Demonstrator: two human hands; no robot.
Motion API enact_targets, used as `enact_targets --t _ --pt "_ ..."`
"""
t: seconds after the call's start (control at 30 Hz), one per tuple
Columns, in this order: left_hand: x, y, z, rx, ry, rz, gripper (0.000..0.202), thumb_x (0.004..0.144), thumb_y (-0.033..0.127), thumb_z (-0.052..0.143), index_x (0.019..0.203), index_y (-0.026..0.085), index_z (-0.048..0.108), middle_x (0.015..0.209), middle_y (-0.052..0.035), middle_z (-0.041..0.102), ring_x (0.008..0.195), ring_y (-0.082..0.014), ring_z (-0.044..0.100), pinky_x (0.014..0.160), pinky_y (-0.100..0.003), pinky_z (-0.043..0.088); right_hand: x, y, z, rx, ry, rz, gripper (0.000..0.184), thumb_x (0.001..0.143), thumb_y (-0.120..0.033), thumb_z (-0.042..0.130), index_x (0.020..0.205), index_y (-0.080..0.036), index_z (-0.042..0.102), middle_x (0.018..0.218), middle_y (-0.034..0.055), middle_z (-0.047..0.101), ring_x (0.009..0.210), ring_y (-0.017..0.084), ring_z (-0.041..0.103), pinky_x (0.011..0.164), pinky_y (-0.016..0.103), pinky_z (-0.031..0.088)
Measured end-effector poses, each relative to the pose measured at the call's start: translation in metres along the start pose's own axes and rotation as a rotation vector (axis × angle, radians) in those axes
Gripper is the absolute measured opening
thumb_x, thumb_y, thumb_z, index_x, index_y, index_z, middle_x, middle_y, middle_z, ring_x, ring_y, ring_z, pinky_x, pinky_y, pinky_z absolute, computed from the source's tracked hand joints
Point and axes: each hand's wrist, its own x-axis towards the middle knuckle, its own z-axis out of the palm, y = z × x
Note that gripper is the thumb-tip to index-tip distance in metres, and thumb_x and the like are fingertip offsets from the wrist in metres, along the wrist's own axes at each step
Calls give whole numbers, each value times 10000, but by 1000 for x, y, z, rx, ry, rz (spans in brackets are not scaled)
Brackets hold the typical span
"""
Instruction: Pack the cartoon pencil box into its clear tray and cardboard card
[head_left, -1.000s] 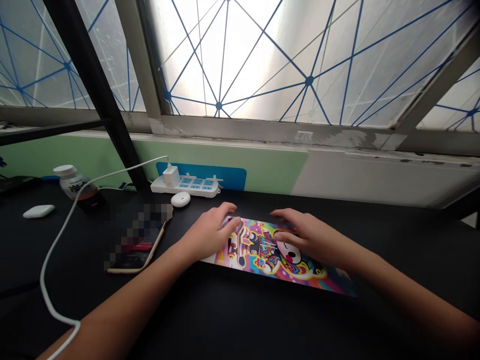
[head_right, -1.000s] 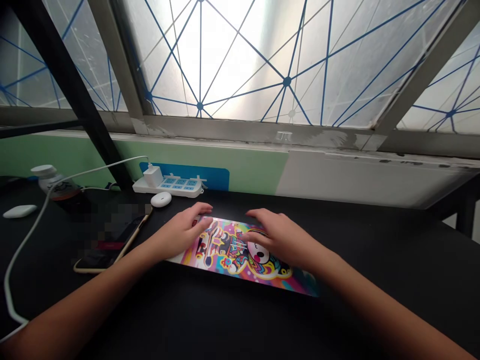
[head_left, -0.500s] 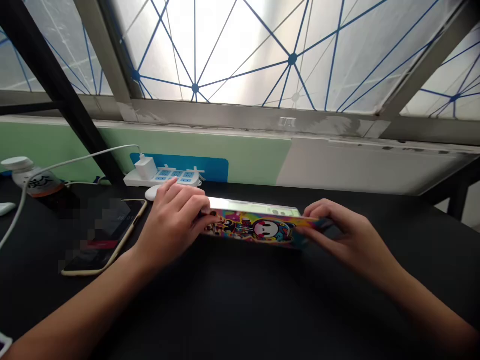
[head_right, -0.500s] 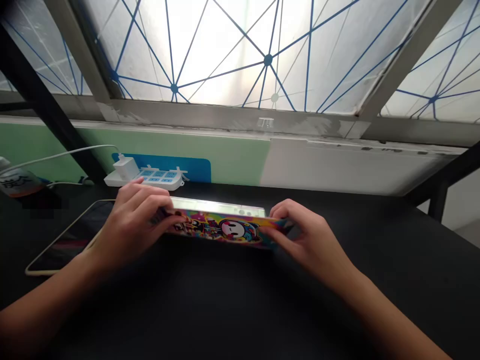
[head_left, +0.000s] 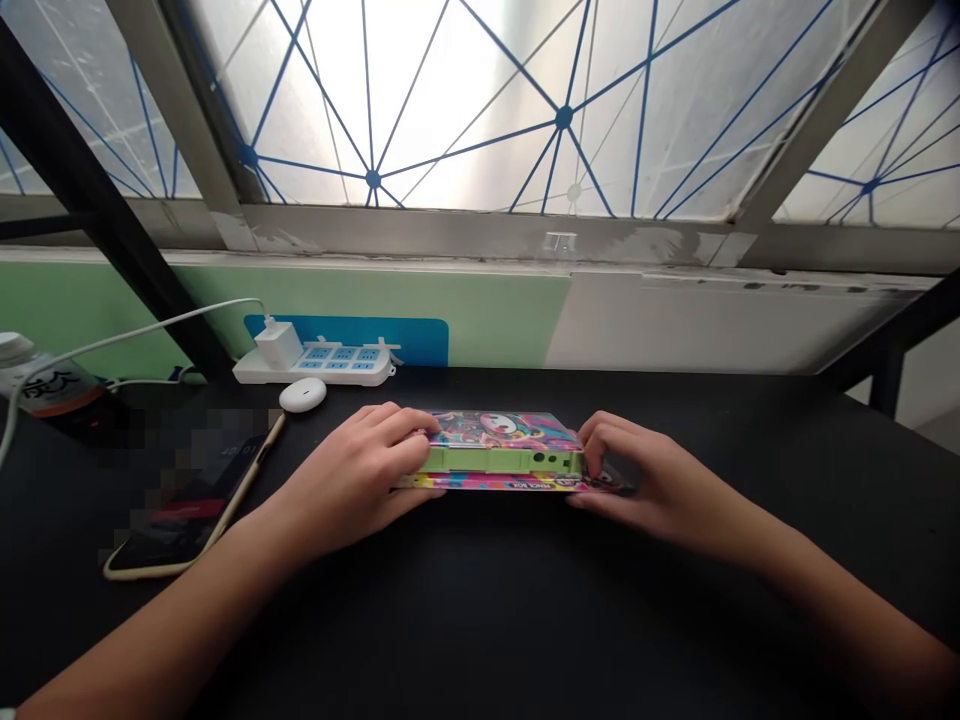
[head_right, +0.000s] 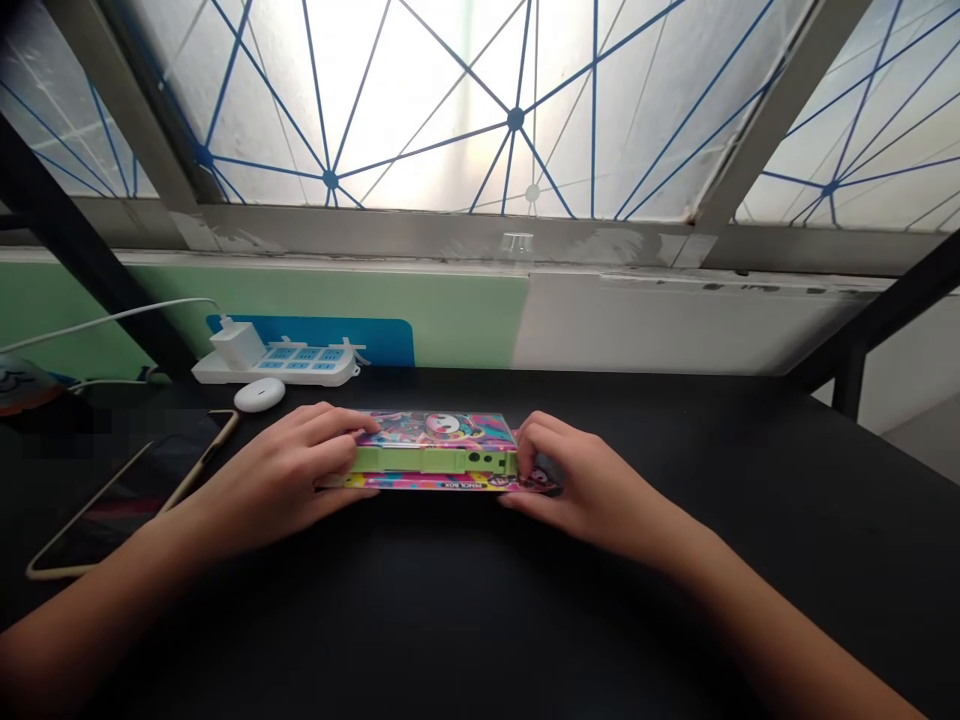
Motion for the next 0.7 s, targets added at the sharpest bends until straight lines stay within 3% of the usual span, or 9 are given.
enact_targets --t 0.1,0.23,0.4,0.57,0.7 --pt "1 4 -3 -12 -39 -25 146 896 297 669 966 194 594 1222 -107 648 1060 -276 604 924 -429 484 1 -1 1 30 28 89 355 777 -463 777 929 -259 530 979 32 659 870 221 641 752 334 532" --pt "3 9 -2 -14 -107 -35 434 857 333 698 1249 197 568 1255 -103 636 1091 -286 583 957 -447 471 4 -3 7 71 -30 148 585 788 -528 757 1261 -272 528 1072 62 684 970 253 657 836 380 546" --pt "2 6 5 -18 -127 -95 671 855 554 697 1392 200 510 1379 -132 578 1239 -320 524 1059 -488 410 7 -2 17 52 -68 156 486 884 -549 644 1262 -259 549 1040 62 666 928 241 654 831 393 549" --pt "-3 -7 16 32 -157 -252 846 862 712 579 1493 177 404 1506 -184 476 1377 -389 419 1120 -648 275 5 13 23 16 76 143 679 909 -553 604 1474 -276 348 1349 134 559 1249 309 548 1045 513 466" --pt "-5 -10 19 -24 -164 -253 765 867 623 635 1459 179 442 1421 -160 547 1287 -335 497 1069 -514 405 3 21 22 83 -14 173 817 887 -557 633 1550 -289 238 1559 152 394 1406 342 420 1124 547 396"
